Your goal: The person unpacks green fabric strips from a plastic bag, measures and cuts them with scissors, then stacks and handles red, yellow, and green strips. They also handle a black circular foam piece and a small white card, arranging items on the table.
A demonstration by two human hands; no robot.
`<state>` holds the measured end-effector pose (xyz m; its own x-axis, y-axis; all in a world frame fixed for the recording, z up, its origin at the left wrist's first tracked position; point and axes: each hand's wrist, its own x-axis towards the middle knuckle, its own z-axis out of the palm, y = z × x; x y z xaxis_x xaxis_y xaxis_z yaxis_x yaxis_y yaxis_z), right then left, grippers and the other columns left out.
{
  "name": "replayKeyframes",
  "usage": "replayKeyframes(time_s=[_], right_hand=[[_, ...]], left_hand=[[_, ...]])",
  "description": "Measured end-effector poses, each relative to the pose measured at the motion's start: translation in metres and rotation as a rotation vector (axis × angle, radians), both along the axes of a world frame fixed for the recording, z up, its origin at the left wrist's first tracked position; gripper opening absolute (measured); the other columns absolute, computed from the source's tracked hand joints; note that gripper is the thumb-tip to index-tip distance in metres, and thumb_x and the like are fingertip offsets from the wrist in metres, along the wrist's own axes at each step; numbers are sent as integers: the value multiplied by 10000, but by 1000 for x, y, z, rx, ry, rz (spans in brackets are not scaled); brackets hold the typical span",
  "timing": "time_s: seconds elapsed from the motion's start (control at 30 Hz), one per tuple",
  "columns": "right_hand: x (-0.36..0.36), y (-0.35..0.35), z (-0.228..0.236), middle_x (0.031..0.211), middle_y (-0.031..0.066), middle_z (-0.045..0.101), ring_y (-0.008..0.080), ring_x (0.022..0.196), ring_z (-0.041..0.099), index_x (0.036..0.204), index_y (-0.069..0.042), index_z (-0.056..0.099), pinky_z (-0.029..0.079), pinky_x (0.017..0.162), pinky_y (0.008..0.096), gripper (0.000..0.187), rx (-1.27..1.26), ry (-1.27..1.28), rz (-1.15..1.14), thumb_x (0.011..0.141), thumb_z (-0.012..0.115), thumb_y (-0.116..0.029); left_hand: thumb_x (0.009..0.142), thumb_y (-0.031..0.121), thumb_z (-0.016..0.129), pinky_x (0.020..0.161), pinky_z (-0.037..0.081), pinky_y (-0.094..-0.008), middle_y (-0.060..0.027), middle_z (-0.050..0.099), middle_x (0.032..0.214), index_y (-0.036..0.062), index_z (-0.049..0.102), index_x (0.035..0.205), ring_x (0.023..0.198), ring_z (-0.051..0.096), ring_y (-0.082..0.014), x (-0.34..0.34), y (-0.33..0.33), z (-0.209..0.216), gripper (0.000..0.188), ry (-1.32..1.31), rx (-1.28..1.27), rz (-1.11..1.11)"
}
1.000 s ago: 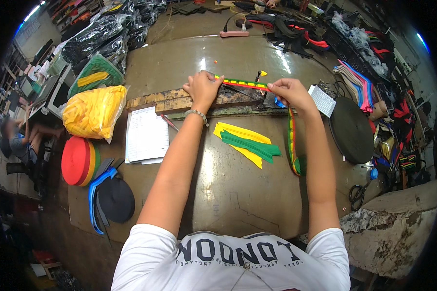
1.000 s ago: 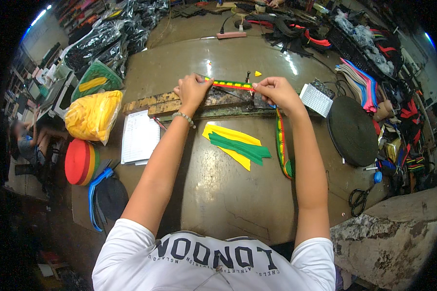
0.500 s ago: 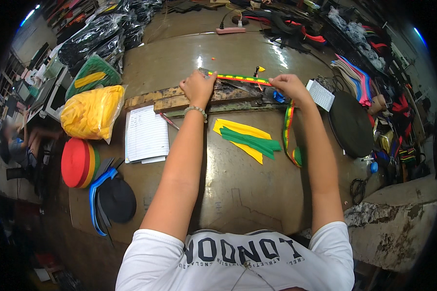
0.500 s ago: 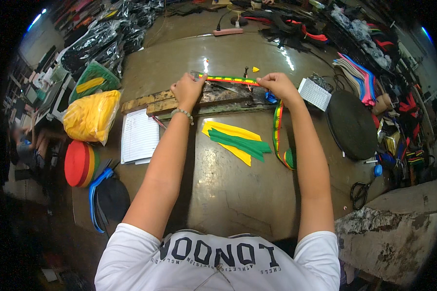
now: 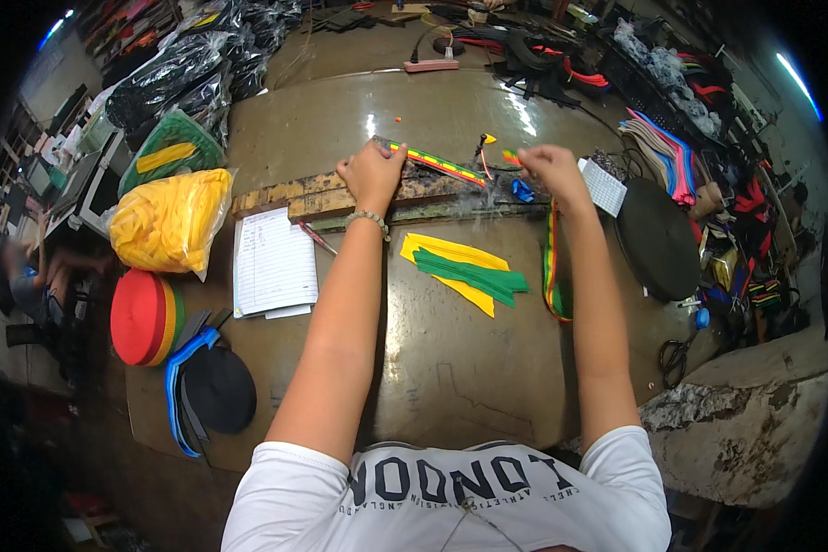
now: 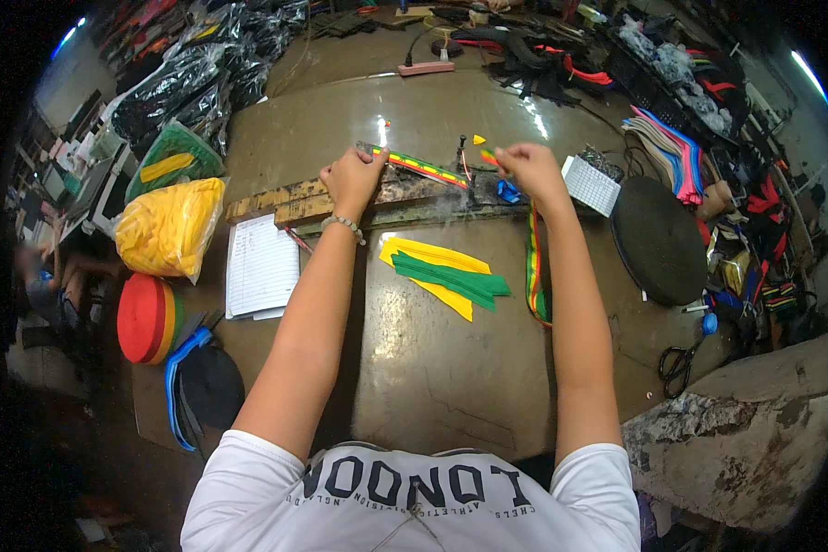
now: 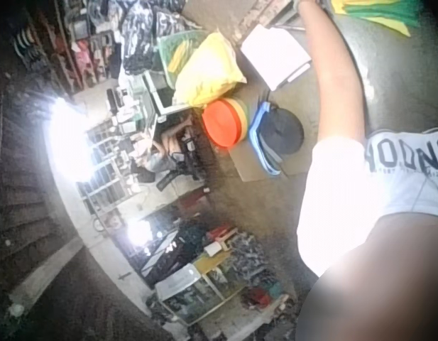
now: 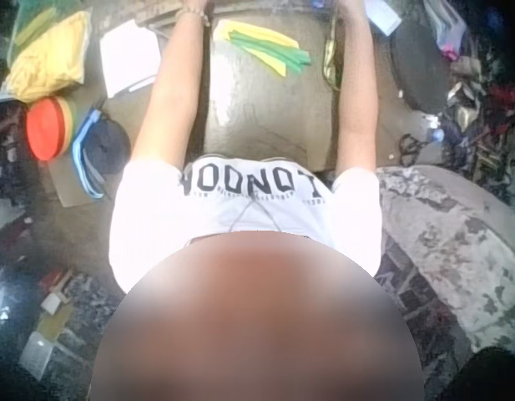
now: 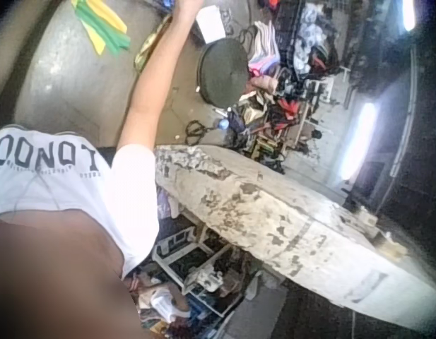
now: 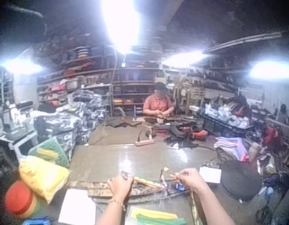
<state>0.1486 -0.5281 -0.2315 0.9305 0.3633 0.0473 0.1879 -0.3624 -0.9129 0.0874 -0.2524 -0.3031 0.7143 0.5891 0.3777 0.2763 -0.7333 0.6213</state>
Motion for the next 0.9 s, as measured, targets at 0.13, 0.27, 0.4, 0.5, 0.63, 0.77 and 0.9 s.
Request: replayKeyframes(time_s=[0.13,0.27,0.4,0.5,0.63,0.77,0.9], right_hand=[[-5,75,13,722,17,655,60,522,504,935,10,685,383,476,221,271,67,-200,215,869,664,-252],[10,162,-32,681,64,678,98,575,604,895,-7,719,470,521,279,210,2,-410,95,824,681,-201],[30,182,-74,696,112,678,185,628,637,862,-26,734,499,606,318,199,-164,-261,42,781,696,-204],[36,180,-78,809,189,685,332,771,678,842,-47,740,532,750,391,223,-162,-204,42,723,725,-234],[32,173,-44,710,128,686,244,638,660,842,-31,739,527,664,356,252,-385,-295,127,768,704,-269],[21,124,22,713,140,694,228,615,663,833,-4,730,529,660,359,327,-593,-494,208,781,704,-325],[5,37,63,562,-2,551,81,495,469,810,-26,727,366,462,264,322,-451,-352,207,810,712,-348]], left_hand=[[741,352,698,885,368,-377,-85,633,636,80,621,749,684,614,-271,-6,7,-2,283,-105,-115,-89],[726,288,691,878,400,-406,-106,626,634,75,596,744,675,617,-296,-7,13,-6,233,-121,-86,-74],[767,375,653,871,408,-414,-126,651,721,78,570,880,786,633,-319,-2,12,-6,328,-54,-25,-63],[811,419,631,924,347,-404,-134,671,778,81,572,932,825,641,-300,2,9,-5,363,15,-2,-36],[815,461,634,919,333,-394,-126,679,797,88,575,938,835,643,-283,4,5,-3,397,32,13,-13],[803,460,643,925,328,-384,-126,685,822,84,582,955,863,642,-274,4,5,-2,410,76,-11,-2],[795,461,642,932,321,-377,-132,683,805,88,588,963,857,635,-291,6,6,-2,413,59,0,15]])
